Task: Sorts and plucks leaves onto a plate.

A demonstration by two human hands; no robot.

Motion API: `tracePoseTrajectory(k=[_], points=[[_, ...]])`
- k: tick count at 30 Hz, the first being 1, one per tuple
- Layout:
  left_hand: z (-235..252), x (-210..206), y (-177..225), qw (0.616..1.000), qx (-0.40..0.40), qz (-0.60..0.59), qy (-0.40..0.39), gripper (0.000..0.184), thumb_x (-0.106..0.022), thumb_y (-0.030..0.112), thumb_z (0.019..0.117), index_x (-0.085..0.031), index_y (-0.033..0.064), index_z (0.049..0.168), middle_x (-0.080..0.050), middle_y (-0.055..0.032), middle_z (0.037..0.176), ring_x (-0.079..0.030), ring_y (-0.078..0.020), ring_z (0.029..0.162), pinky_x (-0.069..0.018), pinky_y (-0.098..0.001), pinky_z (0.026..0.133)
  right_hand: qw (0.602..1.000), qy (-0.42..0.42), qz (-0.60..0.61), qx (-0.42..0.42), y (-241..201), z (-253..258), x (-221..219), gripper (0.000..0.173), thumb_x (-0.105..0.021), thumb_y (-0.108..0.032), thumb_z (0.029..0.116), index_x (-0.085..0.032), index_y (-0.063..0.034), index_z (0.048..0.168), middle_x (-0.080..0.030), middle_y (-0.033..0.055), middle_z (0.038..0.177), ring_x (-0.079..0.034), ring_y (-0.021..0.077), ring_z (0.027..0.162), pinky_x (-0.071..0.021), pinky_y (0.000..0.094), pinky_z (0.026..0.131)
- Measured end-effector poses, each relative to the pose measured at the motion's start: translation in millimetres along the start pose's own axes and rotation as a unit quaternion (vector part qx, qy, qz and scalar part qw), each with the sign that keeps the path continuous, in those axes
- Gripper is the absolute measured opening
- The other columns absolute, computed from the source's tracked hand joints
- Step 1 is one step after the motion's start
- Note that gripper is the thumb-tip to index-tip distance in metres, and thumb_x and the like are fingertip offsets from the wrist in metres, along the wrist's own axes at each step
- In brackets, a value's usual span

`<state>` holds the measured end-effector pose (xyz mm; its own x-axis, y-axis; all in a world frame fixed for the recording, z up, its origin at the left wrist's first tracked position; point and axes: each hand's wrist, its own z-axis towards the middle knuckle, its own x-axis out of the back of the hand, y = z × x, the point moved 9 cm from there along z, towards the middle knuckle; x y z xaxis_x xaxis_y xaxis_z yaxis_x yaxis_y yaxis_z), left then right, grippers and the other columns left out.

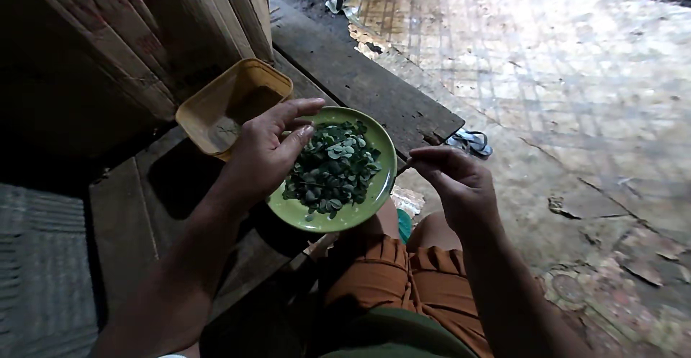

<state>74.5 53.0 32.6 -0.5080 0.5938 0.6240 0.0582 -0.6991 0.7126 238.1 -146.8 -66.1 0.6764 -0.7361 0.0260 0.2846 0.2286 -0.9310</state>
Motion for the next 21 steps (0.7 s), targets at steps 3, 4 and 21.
tracePoseTrajectory(k=[3, 4, 21], points=[[-1, -1, 0, 0.997, -0.015, 0.072, -0.011, 0.026, -0.058, 0.007, 0.1008, -0.070, 0.0112, 0.123, -0.068, -0.0022, 0.124, -0.066, -0.0048, 0.108, -0.0565, -0.0228, 0.094, 1.000, -0.005, -0.011, 0.021, -4, -1, 0, 0.019, -0.062, -0.003, 0.0959, -0.071, -0.0065, 0.112, -0.073, -0.0036, 0.103, -0.069, 0.0041, 0.095, -0.0581, 0.0229, 0.088], [-2, -4, 1, 0.994, -0.030, 0.099, -0.025, 0.024, -0.058, 0.006, 0.0998, -0.072, 0.0117, 0.119, -0.068, -0.0022, 0.121, -0.066, -0.0054, 0.107, -0.0564, -0.0236, 0.093, 0.999, -0.009, -0.018, 0.025, -5, -1, -1, 0.019, -0.062, -0.003, 0.0960, -0.071, -0.0062, 0.113, -0.073, -0.0034, 0.104, -0.069, 0.0040, 0.095, -0.0581, 0.0228, 0.089], [-20, -63, 3, 0.959, -0.087, 0.216, -0.161, 0.008, -0.073, 0.016, 0.0928, -0.076, 0.0135, 0.100, -0.065, -0.0054, 0.104, -0.066, -0.0203, 0.095, -0.0579, -0.0405, 0.078, 0.960, -0.078, -0.229, 0.144, -36, 4, -50, 0.017, -0.068, -0.017, 0.0932, -0.077, -0.0109, 0.106, -0.073, 0.0019, 0.109, -0.064, 0.0176, 0.110, -0.0493, 0.0441, 0.096]])
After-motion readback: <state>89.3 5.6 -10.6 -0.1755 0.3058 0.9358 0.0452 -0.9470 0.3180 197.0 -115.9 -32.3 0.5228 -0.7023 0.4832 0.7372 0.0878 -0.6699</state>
